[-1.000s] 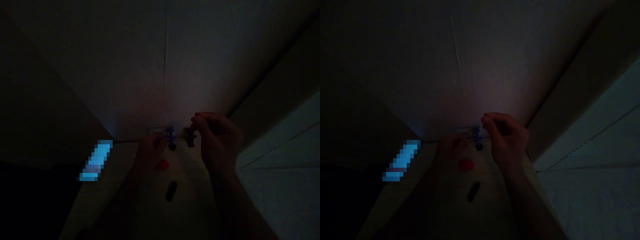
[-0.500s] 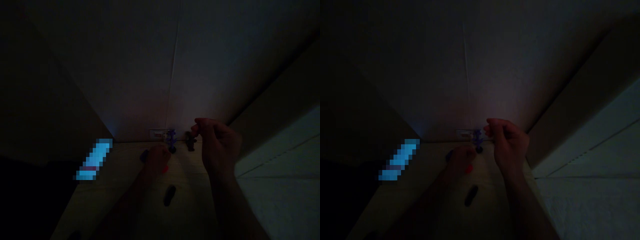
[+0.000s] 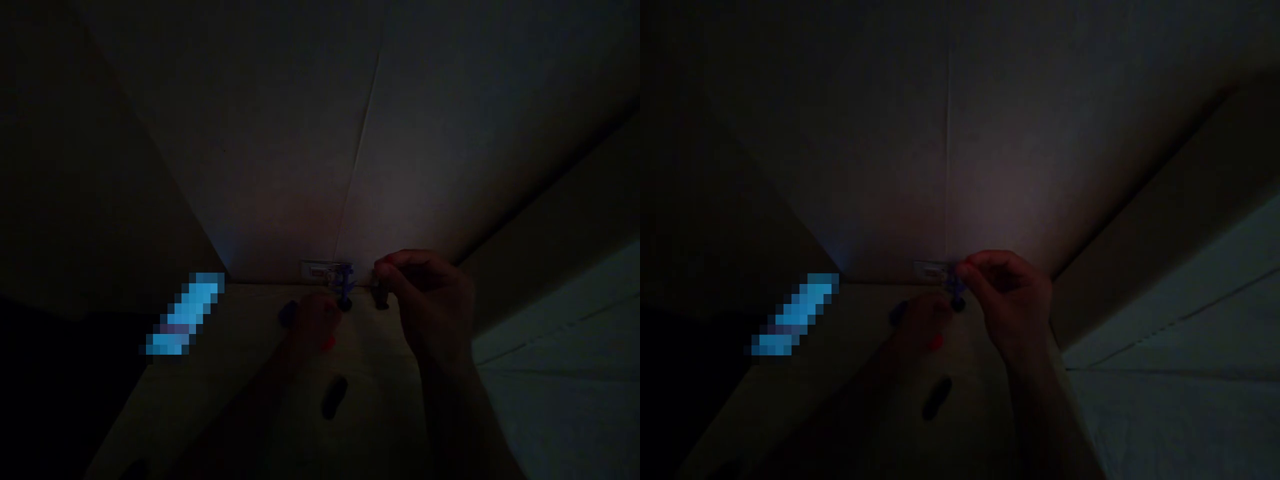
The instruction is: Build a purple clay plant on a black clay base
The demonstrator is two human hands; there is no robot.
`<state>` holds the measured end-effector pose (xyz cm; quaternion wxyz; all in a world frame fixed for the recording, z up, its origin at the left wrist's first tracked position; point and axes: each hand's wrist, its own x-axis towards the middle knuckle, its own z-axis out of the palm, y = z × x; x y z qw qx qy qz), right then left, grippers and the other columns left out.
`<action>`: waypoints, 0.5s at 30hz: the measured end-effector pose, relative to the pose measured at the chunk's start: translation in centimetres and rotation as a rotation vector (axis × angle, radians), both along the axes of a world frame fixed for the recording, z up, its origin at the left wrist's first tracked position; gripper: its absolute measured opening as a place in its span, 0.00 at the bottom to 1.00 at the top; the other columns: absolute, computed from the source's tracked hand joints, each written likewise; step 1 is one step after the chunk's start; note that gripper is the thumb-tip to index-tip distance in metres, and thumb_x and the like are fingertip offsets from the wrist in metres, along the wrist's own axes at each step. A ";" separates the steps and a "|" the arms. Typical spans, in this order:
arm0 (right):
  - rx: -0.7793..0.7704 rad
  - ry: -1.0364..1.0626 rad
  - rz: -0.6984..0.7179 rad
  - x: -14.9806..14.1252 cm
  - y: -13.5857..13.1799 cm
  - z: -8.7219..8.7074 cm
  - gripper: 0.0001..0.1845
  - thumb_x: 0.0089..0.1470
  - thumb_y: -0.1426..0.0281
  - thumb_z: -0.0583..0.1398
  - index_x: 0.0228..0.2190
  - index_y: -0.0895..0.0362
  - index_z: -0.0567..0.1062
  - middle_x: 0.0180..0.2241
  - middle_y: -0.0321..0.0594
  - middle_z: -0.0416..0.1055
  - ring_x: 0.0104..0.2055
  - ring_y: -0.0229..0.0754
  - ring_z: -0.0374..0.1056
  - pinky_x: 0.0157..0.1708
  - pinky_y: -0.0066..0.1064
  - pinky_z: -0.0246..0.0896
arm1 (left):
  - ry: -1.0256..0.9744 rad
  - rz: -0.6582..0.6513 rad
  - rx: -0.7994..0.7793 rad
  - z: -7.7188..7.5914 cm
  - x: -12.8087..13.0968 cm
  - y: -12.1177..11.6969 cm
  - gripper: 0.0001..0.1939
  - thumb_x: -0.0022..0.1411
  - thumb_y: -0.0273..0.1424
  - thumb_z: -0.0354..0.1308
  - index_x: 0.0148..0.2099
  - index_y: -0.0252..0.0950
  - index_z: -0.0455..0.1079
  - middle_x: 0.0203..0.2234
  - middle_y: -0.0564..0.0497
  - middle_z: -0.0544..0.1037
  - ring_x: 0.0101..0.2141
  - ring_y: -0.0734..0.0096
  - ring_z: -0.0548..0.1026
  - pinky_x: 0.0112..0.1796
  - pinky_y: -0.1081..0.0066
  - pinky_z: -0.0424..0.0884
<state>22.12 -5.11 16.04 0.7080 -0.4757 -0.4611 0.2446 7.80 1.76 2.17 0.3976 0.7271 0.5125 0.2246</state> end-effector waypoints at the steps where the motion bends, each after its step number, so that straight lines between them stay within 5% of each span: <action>1: -0.004 0.001 0.024 -0.1 -0.1 0.0 0.08 0.46 0.71 0.77 0.29 0.52 0.84 0.28 0.34 0.82 0.26 0.37 0.77 0.25 0.25 0.73 | 0.007 0.006 0.014 -0.2 0.0 0.0 0.02 0.59 0.28 0.62 0.34 0.38 0.76 0.36 0.48 0.83 0.41 0.61 0.80 0.45 0.65 0.70; 15: -0.033 0.016 0.200 -0.5 -0.9 0.7 0.10 0.48 0.75 0.76 0.31 0.47 0.87 0.33 0.34 0.86 0.29 0.37 0.82 0.28 0.21 0.79 | -0.041 -0.007 -0.013 0.1 0.0 0.0 0.04 0.60 0.27 0.62 0.32 0.36 0.76 0.32 0.49 0.82 0.36 0.62 0.78 0.41 0.65 0.69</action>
